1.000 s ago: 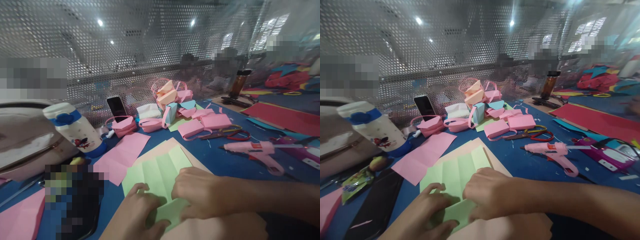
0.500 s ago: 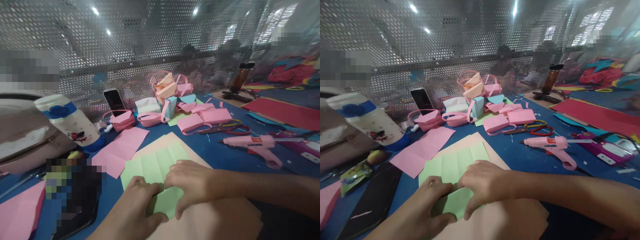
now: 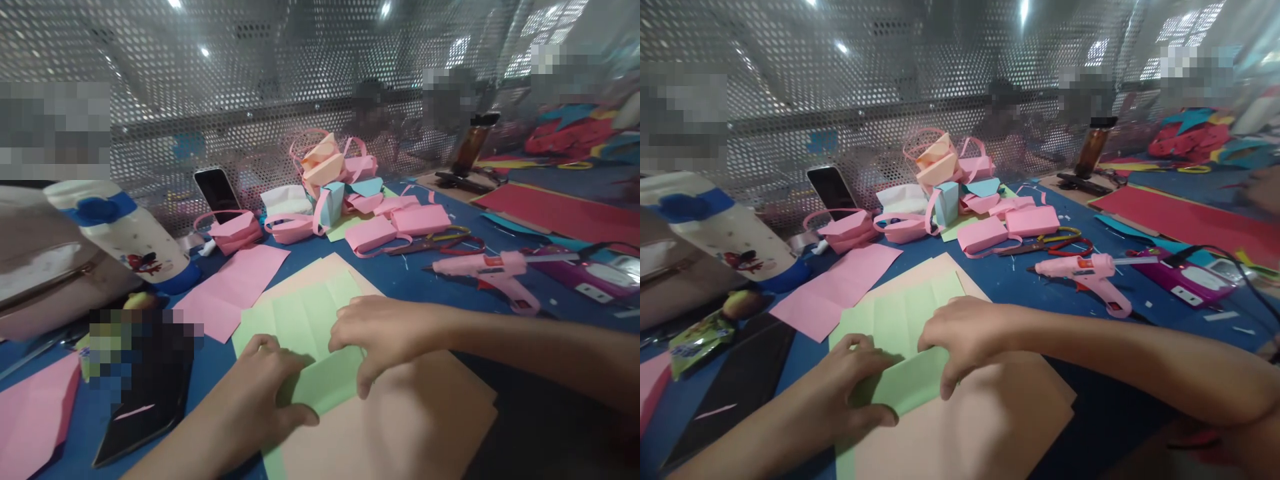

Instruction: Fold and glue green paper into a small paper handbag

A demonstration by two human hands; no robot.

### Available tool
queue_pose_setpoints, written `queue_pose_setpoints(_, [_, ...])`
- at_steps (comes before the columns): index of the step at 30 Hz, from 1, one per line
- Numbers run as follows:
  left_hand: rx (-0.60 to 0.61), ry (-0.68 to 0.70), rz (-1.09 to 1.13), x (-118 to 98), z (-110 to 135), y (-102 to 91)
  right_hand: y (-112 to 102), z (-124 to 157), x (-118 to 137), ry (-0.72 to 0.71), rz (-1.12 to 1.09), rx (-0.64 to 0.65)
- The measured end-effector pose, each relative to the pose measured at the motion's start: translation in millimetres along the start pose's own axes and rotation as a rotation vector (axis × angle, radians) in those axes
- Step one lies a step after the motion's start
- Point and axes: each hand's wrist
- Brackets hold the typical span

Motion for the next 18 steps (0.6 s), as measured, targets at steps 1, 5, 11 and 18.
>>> queue_pose_setpoints(1, [-0.008,0.022,-0.020,3.0,0.8,1.0,-1.6,1.6,0.7,0.012,-0.004,0.014])
queue_pose_setpoints(5, [-0.043,0.096,-0.070,12.3,4.1,4.4,-5.2,3.8,0.8,0.027,0.005,0.058])
queue_pose_setpoints(11, [-0.011,0.028,0.007,0.8,5.1,-3.7,-2.9,1.3,-3.7,0.028,-0.050,0.043])
queue_pose_setpoints(18, [0.002,-0.088,0.049,-14.5,-1.3,-1.1,12.7,-20.8,-0.5,-0.113,-0.134,-0.123])
Point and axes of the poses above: each hand's wrist, its own z-axis away from the middle knuckle, its own y-axis out of the palm, x = y × z, and after that the axes turned 15 degrees about x, right-handed
